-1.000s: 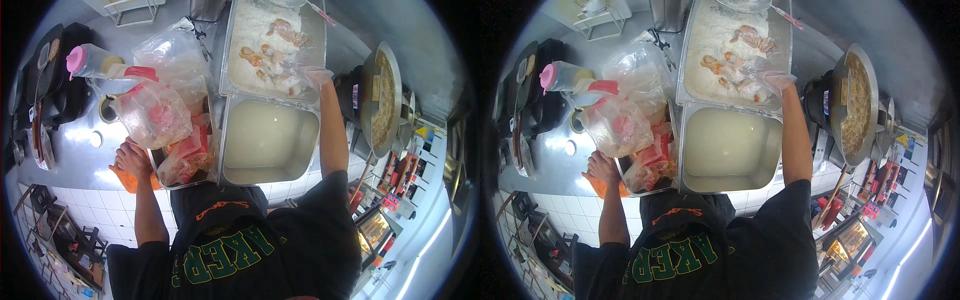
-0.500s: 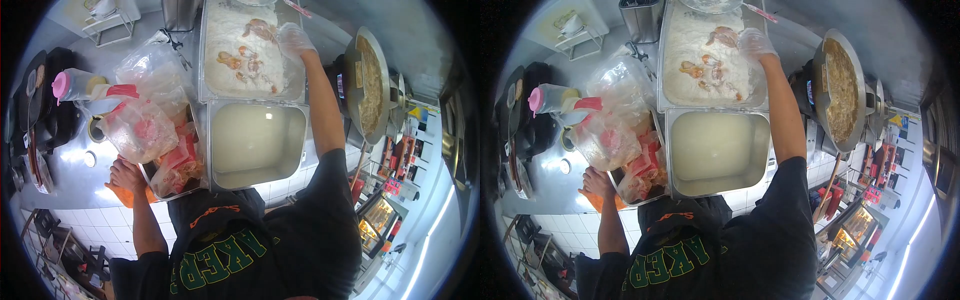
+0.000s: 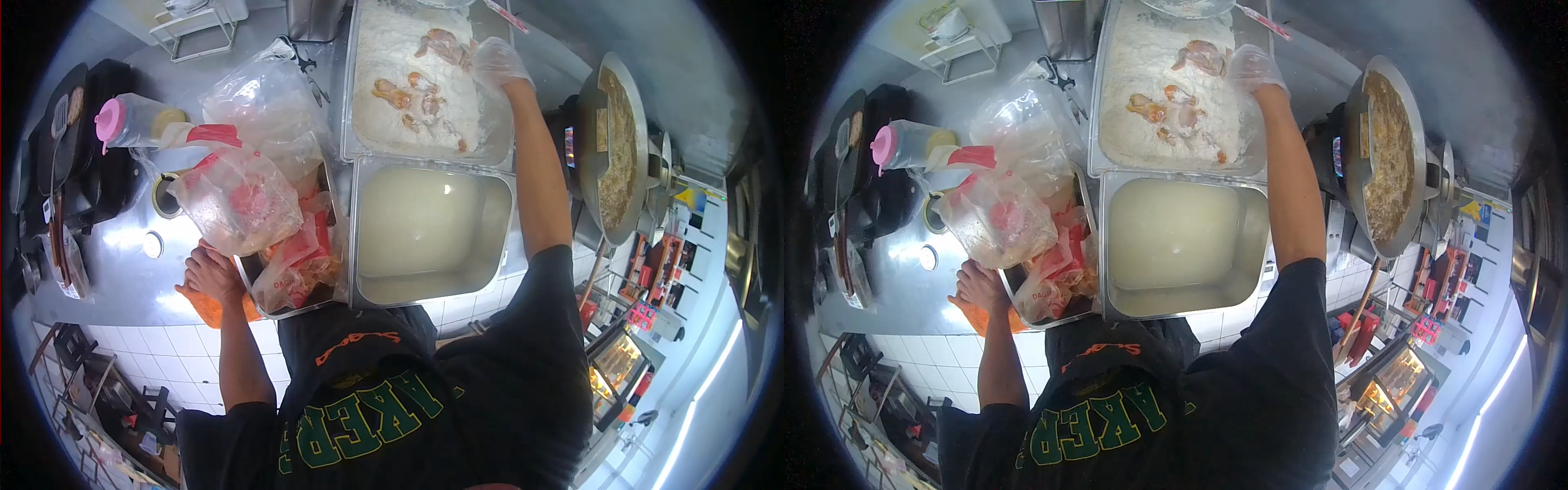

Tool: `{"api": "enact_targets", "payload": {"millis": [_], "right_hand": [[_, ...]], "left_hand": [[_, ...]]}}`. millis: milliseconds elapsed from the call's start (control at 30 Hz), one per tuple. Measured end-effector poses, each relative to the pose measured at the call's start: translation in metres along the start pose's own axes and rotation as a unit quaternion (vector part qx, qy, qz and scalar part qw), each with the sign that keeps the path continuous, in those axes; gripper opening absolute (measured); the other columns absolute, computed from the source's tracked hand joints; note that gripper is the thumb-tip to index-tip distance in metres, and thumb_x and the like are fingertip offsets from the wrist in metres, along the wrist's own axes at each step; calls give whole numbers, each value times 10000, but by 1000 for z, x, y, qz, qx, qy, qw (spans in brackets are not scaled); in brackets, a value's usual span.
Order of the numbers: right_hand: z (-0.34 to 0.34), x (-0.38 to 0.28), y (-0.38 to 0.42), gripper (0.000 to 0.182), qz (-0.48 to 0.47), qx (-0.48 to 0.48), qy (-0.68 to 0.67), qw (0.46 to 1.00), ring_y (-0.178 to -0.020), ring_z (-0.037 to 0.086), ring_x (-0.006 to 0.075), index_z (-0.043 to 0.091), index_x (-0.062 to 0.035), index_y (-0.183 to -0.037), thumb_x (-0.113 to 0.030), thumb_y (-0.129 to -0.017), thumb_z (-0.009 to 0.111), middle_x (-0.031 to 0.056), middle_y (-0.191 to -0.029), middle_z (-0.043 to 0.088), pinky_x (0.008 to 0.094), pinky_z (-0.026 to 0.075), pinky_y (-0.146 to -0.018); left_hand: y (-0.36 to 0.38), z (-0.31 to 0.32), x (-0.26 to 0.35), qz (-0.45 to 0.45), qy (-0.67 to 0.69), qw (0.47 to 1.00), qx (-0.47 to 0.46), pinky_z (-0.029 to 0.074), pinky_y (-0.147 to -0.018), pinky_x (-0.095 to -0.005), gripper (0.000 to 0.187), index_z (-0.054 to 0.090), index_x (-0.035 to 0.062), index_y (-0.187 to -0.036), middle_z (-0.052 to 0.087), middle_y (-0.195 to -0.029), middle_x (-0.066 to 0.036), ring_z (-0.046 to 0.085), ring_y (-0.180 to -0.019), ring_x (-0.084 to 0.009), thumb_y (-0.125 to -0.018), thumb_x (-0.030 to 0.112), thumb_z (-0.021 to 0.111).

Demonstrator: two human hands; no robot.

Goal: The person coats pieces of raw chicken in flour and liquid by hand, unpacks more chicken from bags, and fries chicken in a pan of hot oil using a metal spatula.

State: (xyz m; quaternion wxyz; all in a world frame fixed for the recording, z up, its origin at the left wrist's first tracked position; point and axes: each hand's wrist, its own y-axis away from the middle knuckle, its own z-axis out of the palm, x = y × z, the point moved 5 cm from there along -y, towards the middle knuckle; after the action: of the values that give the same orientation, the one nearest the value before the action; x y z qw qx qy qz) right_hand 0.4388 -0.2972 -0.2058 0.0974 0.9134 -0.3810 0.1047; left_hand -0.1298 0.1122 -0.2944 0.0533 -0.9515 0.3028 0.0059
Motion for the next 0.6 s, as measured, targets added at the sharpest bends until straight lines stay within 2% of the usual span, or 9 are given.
{"api": "enact_targets", "payload": {"millis": [33,100,133,200,333,400,433,500,600], "right_hand": [[2,-1,-1,321,3,15,3,1000,-818,644,381,693,29,-848,-245,-892,533,223,-830,661,449,513,-760],[12,-4,-6,394,58,-45,-31,997,-1000,634,382,699,10,-934,-337,-932,513,236,-996,669,446,497,-865],[5,-13,-4,394,57,-44,-32,997,-1000,634,382,699,10,-934,-337,-932,513,236,-996,669,446,497,-865],[-15,-24,6,323,79,64,-43,994,-844,644,370,679,27,-945,-236,-911,493,215,-913,660,439,511,-778],[-22,-55,-2,303,53,46,-46,996,-886,642,363,674,19,-946,-227,-904,503,223,-939,651,430,507,-801],[-37,-92,6,310,-69,-15,1,998,-989,659,360,656,17,-1067,-153,-837,536,250,-1001,673,430,509,-868],[-36,-103,11,310,-65,-16,0,998,-989,659,360,656,17,-1067,-153,-837,536,250,-1001,673,430,509,-868],[-15,-121,25,287,-44,-197,-121,972,-920,641,358,669,17,-958,-197,-870,500,246,-964,657,422,499,-828],[-2,-127,31,293,14,-202,-172,964,-940,641,352,669,12,-955,-206,-852,503,238,-988,662,422,493,-840]], "left_hand": [[0,1,1,2,1,1000,1,350,-900,-504,351,577,113,-1052,540,-964,-119,533,-927,-332,-952,404,408],[0,2,-1,-6,13,1000,7,353,-891,-494,360,575,113,-1046,535,-955,-120,530,-929,-326,-954,413,399],[-1,1,-1,-6,13,1000,8,353,-891,-494,360,575,113,-1046,535,-955,-120,530,-929,-326,-954,413,399],[0,1,-1,-5,7,1000,5,360,-882,-487,357,576,111,-1054,535,-955,-121,528,-930,-328,-954,407,404],[0,-1,0,-14,9,1000,-6,362,-879,-492,351,581,114,-1068,538,-962,-122,526,-925,-332,-951,398,411],[-1,-5,3,-19,55,998,-20,301,-931,-523,338,553,78,-1003,529,-993,-130,504,-992,-355,-961,374,396],[-1,-5,3,-15,55,998,-20,301,-931,-523,338,553,78,-1003,529,-993,-130,504,-992,-355,-961,374,396],[-1,-5,4,-14,22,1000,-4,310,-928,-510,339,559,81,-1007,530,-980,-130,507,-978,-355,-962,376,398],[-1,-6,6,-17,14,1000,-14,322,-913,-504,329,557,82,-991,529,-971,-131,509,-962,-353,-961,371,403]]}}
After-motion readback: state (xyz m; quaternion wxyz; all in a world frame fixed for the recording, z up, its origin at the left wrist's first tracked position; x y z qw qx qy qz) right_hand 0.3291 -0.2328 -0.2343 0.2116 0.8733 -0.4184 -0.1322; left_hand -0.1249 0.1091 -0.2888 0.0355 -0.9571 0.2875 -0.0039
